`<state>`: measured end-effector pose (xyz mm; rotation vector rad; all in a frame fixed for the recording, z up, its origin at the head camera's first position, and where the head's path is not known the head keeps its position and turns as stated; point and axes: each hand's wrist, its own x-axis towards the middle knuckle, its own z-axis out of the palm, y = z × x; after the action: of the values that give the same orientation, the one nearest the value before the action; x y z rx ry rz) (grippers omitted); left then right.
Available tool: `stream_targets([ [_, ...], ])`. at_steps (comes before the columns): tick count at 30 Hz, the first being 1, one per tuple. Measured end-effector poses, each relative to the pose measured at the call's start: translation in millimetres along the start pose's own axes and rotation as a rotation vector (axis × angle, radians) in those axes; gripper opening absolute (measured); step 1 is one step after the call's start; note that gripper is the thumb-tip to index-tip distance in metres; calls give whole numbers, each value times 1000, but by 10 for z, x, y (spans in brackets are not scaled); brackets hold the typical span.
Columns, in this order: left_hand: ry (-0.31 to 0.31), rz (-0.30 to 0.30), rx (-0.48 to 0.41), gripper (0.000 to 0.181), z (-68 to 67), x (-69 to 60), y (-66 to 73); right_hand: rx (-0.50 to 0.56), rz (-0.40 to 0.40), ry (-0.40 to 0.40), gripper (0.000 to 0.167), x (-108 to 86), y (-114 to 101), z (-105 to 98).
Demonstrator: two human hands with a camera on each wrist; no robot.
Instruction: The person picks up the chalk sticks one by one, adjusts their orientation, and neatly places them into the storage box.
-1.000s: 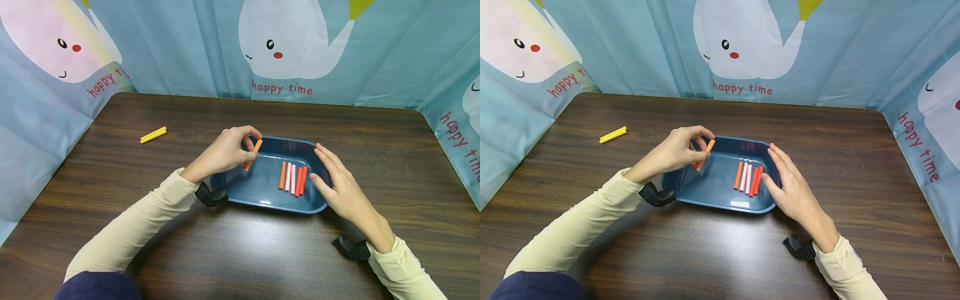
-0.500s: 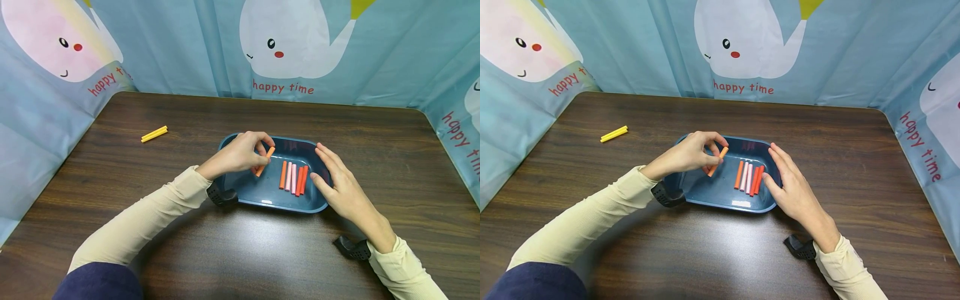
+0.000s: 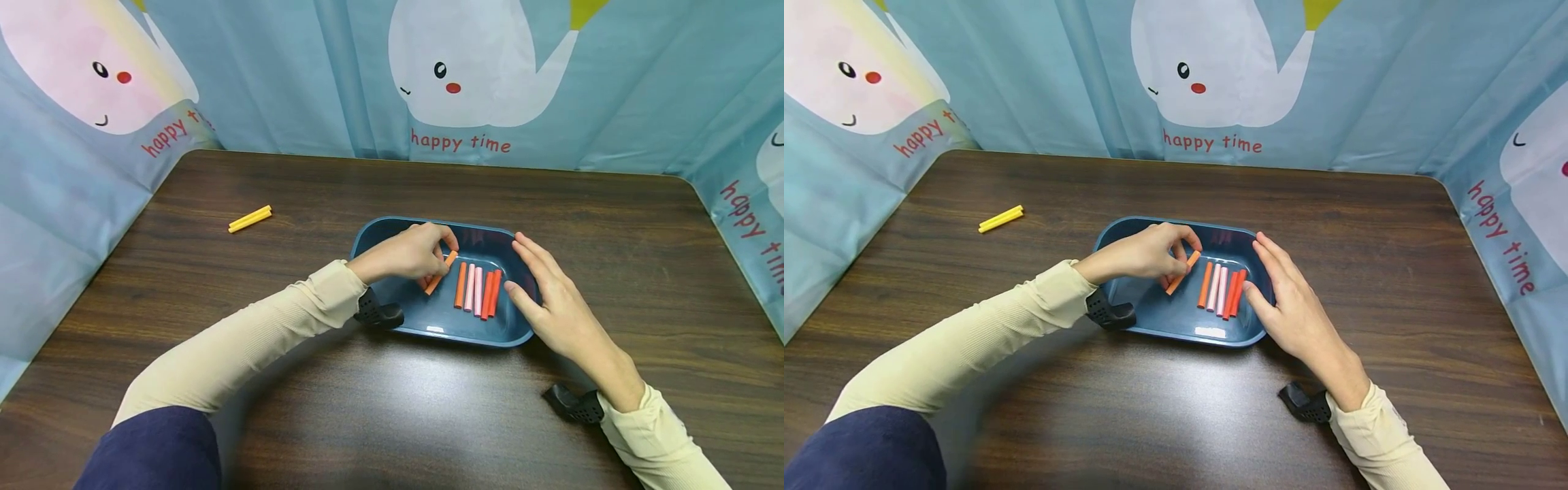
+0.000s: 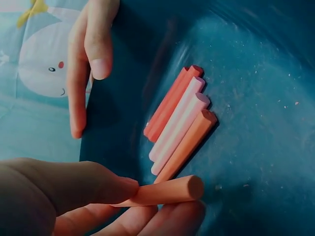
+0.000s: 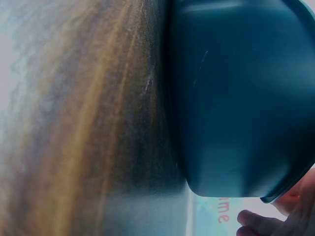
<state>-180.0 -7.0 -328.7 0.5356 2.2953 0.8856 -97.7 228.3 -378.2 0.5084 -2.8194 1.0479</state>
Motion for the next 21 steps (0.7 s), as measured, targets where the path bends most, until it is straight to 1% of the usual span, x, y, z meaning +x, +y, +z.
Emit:
stream_targets([
  [6, -63, -56, 83, 33, 41, 94, 31, 10, -8, 12, 63, -7, 6, 0],
  [10, -76, -92, 135, 29, 59, 139, 39, 12, -10, 7, 63, -6, 7, 1],
  [13, -72, -92, 143, 27, 71, 161, 44, 14, -15, 8, 62, -7, 10, 3],
  [18, -68, -60, 146, 25, 91, 179, 51, 13, -15, 12, 62, -9, 13, 3],
  [21, -62, -54, 143, 22, 103, 192, 53, 12, -10, 8, 62, -8, 13, 2],
])
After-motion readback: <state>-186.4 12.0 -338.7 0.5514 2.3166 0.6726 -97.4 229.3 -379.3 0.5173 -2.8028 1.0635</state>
